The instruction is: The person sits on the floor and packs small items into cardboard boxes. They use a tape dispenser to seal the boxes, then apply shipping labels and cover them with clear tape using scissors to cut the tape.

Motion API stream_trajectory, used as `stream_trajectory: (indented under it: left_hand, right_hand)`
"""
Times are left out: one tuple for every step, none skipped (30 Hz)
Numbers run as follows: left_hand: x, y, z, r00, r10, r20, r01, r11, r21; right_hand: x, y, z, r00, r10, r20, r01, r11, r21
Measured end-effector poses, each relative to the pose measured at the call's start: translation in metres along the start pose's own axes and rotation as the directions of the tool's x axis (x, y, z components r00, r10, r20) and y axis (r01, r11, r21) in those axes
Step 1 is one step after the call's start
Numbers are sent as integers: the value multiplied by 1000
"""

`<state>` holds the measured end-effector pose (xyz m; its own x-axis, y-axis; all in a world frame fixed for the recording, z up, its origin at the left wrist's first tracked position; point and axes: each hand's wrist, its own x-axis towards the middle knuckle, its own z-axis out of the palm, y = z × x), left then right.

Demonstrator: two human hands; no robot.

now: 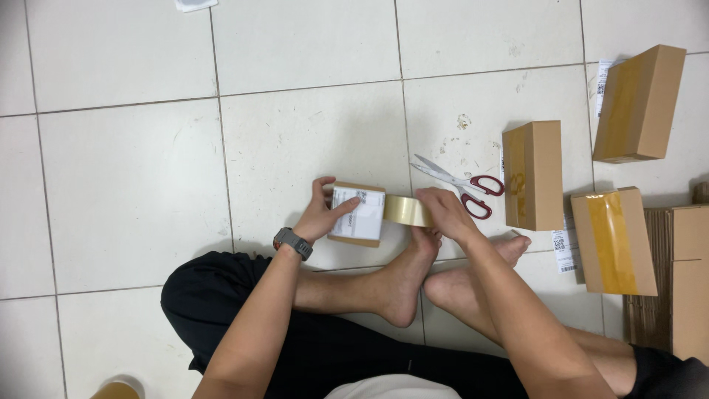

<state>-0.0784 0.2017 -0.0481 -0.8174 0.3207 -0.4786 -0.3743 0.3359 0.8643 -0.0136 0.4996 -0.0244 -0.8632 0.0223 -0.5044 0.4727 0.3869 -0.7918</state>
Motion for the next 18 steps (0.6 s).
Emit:
stream_trajectory:
  left_hand:
    - [-4,3,7,999,-26,45,29,996,-79]
    - [-9,7,11,994,-47,95,62,986,-154]
    - [-13,11,14,987,-65,148,98,969,-225]
    - [-18,14,15,990,-64,129,90,974,-206]
    - [-22,18,13,992,-63,110,83,979,-187]
    - [-27,21,10,994,-65,91,80,982,-169]
    - [-32,24,4,994,-84,68,95,981,-169]
    - [-36,26,-2,993,-105,47,111,980,-166]
    - [-40,28,-9,992,-123,29,126,979,-162]
    - [-43,30,-16,993,-110,45,117,966,-230]
    - [-46,30,-22,993,-97,60,111,948,-299]
    - [-47,30,-27,994,-80,73,101,925,-367]
    - [-48,29,-31,994,-79,69,99,930,-354]
    - [-48,27,-33,995,-81,62,98,935,-341]
    - [-47,26,-35,995,-80,54,93,940,-328]
    - [-47,23,-35,995,-78,63,96,932,-350]
    - [-46,21,-36,994,-79,75,102,923,-372]
    - [-45,19,-35,993,-79,88,108,913,-394]
  right_hand:
    - [-1,11,-4,996,-82,-19,83,995,58]
    - [-4,22,-8,968,-221,-116,220,975,-21]
    - [-7,32,-12,912,-359,-198,343,933,-113]
    - [-12,41,-17,829,-495,-260,451,867,-214]
    - [-18,49,-21,863,-396,-315,274,889,-367]
    - [-26,55,-24,873,-298,-385,77,865,-495]
    - [-33,61,-27,858,-210,-469,-128,797,-591]
    - [-39,65,-28,867,-154,-475,-168,806,-568]
    - [-43,68,-30,871,-97,-482,-211,812,-545]
    - [-46,70,-30,873,-38,-487,-255,815,-520]
    - [-48,71,-31,865,-120,-487,-234,763,-603]
    - [-48,69,-31,854,-204,-478,-213,700,-681]
    - [-47,68,-31,842,-288,-457,-193,630,-753]
    - [-45,69,-30,825,-356,-440,-130,637,-759]
    - [-42,70,-30,799,-426,-424,-66,639,-766]
    - [-41,68,-30,769,-492,-408,-3,636,-772]
    - [-40,66,-30,799,-424,-426,-23,687,-726]
    - [-39,64,-31,826,-354,-440,-47,733,-678]
